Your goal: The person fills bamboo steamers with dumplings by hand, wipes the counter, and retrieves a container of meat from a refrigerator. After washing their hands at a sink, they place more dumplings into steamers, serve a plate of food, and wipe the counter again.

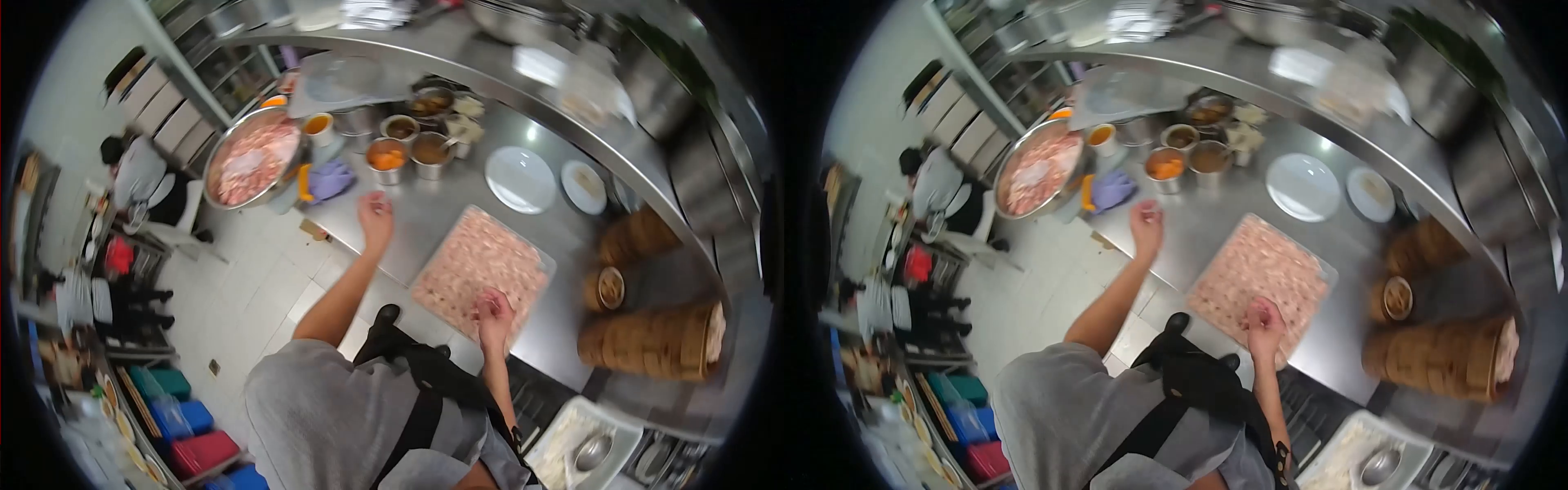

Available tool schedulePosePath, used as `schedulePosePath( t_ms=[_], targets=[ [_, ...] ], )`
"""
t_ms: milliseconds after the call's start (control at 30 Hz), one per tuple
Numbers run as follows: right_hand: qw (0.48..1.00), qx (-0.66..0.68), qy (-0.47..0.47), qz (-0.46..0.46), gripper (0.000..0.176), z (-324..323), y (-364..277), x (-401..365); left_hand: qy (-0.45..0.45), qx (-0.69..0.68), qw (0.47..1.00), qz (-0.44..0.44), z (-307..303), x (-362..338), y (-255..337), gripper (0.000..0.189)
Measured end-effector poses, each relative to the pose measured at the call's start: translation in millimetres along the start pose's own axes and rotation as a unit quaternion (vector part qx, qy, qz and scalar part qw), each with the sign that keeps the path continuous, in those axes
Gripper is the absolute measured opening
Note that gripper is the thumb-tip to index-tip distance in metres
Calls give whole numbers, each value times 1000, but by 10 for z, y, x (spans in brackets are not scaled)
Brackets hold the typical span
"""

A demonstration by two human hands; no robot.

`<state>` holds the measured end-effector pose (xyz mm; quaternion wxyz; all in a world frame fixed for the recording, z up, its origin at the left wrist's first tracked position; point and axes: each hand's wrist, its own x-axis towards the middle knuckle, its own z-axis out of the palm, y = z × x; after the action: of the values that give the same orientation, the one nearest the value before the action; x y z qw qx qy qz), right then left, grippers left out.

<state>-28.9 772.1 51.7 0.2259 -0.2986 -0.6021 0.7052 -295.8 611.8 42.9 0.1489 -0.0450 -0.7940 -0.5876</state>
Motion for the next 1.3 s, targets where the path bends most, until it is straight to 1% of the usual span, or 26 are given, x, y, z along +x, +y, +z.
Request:
schedulePosePath(
  t_ms=[67,100,133,167,200,267,300,333,367,433,467,533,600,633,667,733,767,800,867,900,967,1100,1167,1233,1267,1300],
  targets=[
    [989,-80,-99,-74,19,485,-124,438,-27,-192,974,-115,-515,734,110,28],
    [977,-121,-122,-122,21,779,-196,724,29,-280,947,-158,-672,1091,311,33],
    [985,-10,-155,-76,24,1140,-505,892,78,-363,907,-201,-773,1420,439,39],
    [987,5,-156,-45,27,1469,-707,1087,72,-396,892,-204,-822,1752,415,38],
    [980,1,-182,-76,31,1730,-738,1347,58,-431,877,-205,-884,2067,388,38],
    [984,-20,-160,-71,35,2217,-939,1655,-116,-512,842,-127,-913,2711,-309,32],
    [985,-6,-154,-75,35,2375,-969,1834,-94,-499,855,-110,-932,2820,-484,30],
    [989,47,-129,-59,36,2490,-1023,1947,-131,-426,881,-158,-924,3106,-790,30],
    [993,-2,-66,-94,44,2625,-959,2134,-170,-408,871,-214,-1032,3009,-511,35],
    [994,-30,-32,-96,60,2538,-1204,2254,-172,-424,877,-147,-1156,2694,-259,43],
    [995,-76,-36,-49,66,2449,-1235,2294,-159,-443,874,-119,-1182,2450,-165,40],
    [984,-149,9,-99,63,2238,-1335,1837,-282,-426,855,-85,-1349,1968,-122,37],
    [919,-300,184,-180,55,1803,-964,1382,-303,-356,869,-162,-1330,1092,416,38],
    [922,-284,207,-161,41,1488,-1065,954,-360,-342,853,-162,-1276,763,316,44],
    [915,-264,252,-173,37,1172,-985,655,-452,-269,843,-113,-1241,436,290,50],
    [864,-328,373,-79,25,470,-467,226,-581,-156,769,-216,-1052,-55,92,34],
    [849,-348,397,-23,16,225,-404,53,-619,-82,763,-167,-840,-263,-104,32],
    [818,-370,434,-78,11,-31,-176,-12,-651,-1,750,-119,-695,-437,-199,32],
    [800,-407,432,-86,10,-340,68,-69,-681,136,712,-103,-410,-635,-68,34],
    [785,-439,432,-68,10,-458,206,-47,-675,138,718,-103,-327,-706,-47,34],
    [763,-480,427,-64,12,-660,488,24,-683,289,669,-49,-182,-813,8,37],
    [804,-439,401,-23,16,-707,405,1,-685,325,648,-73,-103,-824,68,40],
    [861,-381,321,104,28,-711,211,-48,-685,186,692,-130,-43,-840,-265,38],
    [845,-435,301,75,39,-829,442,-113,-676,53,712,-183,-45,-888,-526,36],
    [828,-457,308,107,49,-810,455,-158,-653,5,716,-247,-130,-877,-513,33],
    [832,-448,258,202,59,-715,180,-254,-626,-47,715,-308,-259,-902,-497,30]
  ],
)
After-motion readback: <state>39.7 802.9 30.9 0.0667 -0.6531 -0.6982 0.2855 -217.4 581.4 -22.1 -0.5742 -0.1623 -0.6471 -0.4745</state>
